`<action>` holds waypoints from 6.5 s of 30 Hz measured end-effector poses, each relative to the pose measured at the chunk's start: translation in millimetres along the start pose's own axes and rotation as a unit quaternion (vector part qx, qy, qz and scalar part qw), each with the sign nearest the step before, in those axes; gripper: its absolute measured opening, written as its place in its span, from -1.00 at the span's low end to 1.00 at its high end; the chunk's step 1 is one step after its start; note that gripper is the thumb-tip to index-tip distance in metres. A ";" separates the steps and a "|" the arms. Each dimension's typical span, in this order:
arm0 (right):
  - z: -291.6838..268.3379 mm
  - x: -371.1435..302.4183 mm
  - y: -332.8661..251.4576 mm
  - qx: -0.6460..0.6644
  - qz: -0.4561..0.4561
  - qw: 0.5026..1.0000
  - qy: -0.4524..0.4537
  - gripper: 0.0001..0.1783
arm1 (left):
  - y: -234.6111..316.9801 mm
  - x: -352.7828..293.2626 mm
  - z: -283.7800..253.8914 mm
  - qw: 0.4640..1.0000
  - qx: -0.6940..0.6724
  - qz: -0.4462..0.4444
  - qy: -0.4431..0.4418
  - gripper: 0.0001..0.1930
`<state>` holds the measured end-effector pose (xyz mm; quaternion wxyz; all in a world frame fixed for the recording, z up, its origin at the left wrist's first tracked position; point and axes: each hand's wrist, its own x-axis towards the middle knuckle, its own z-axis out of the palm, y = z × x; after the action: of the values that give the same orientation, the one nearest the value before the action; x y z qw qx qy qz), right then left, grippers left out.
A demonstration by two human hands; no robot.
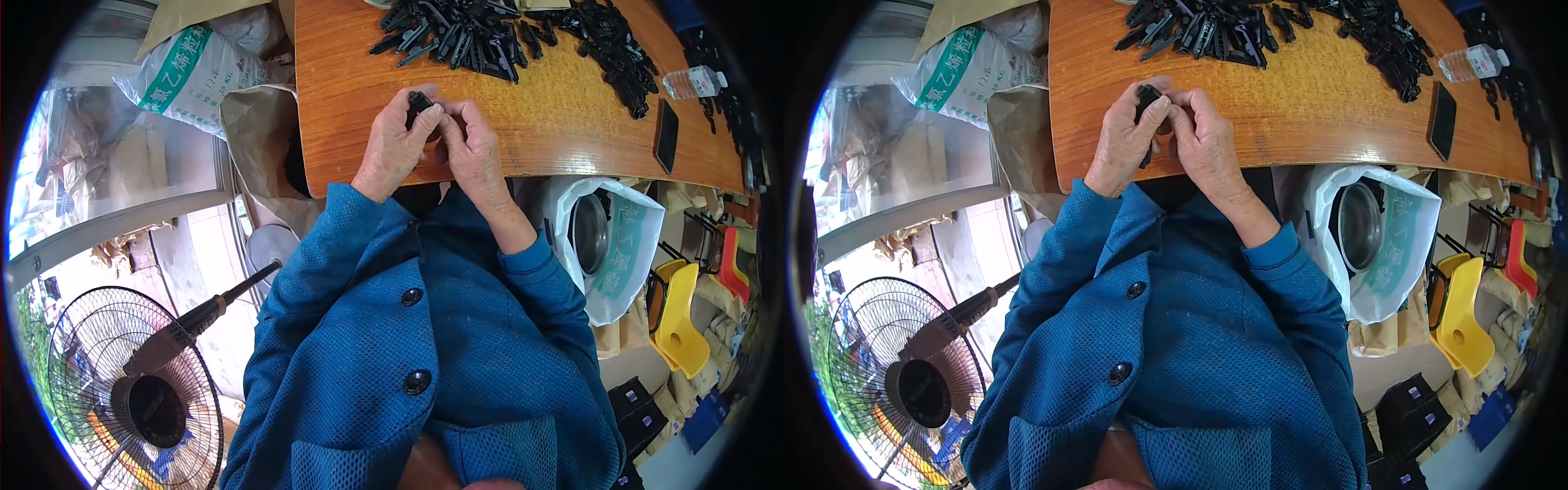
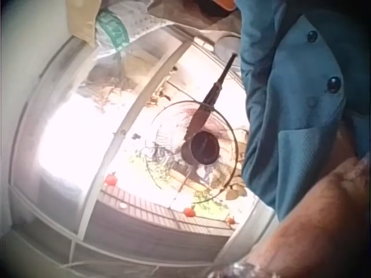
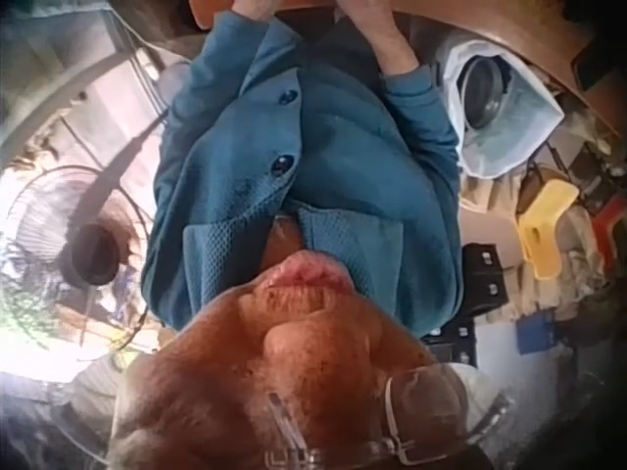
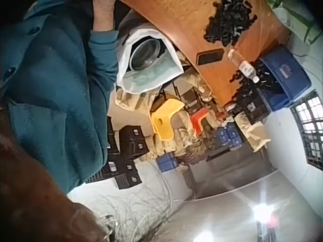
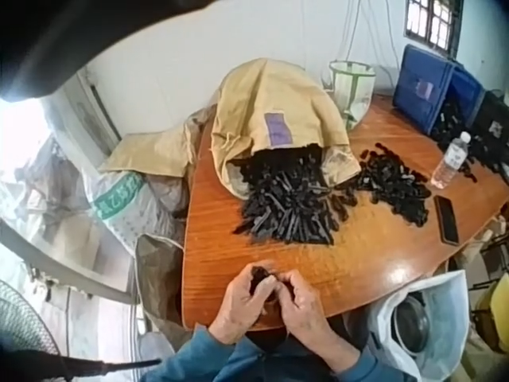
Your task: Assembling small black plastic components at a workbench.
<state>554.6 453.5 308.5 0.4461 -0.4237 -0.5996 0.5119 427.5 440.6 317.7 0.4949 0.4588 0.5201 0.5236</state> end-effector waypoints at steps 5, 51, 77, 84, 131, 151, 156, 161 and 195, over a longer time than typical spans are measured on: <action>-12.7 3.7 -4.9 -0.049 0.008 0.999 -0.022 -0.78 | 20.3 3.7 -4.2 0.999 -0.020 -0.025 0.030 -0.73; -235.8 152.2 39.0 -0.676 -0.275 0.682 -0.050 -0.85 | -10.7 86.0 -33.1 0.768 0.631 0.112 -0.006 -0.83; 1.3 35.5 -5.3 0.195 0.120 0.973 -0.006 -0.73 | -10.0 32.6 -21.6 0.995 0.066 0.062 -0.046 -0.51; -0.1 28.7 -1.2 0.136 0.100 0.985 0.021 -0.77 | -4.1 26.9 -1.2 0.997 -0.053 0.058 -0.007 -0.75; -213.9 196.4 61.1 -0.593 0.019 0.805 0.021 -0.61 | 7.5 119.3 -39.9 0.813 0.550 0.191 0.028 -0.82; -123.3 91.7 -4.9 -0.066 0.016 0.995 0.073 -0.88 | 4.6 42.7 -40.3 0.949 -0.291 -0.101 -0.062 -0.89; -43.2 48.0 -27.5 0.080 -0.006 0.997 0.021 -0.88 | 8.5 24.8 -16.3 0.911 -0.387 -0.133 -0.057 -0.95; -8.8 29.5 -34.5 0.088 -0.059 0.990 0.096 -0.89 | 8.6 17.5 -7.5 0.909 -0.388 -0.129 -0.078 -0.96; -5.7 24.1 -12.0 -0.263 -0.349 0.893 0.106 -0.71 | 10.0 -5.1 25.5 0.965 -0.240 -0.062 0.086 -0.87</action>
<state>553.6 476.8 323.4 0.5292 -0.3404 -0.7709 0.0990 453.0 438.2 328.8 0.5751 0.2473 0.4472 0.6388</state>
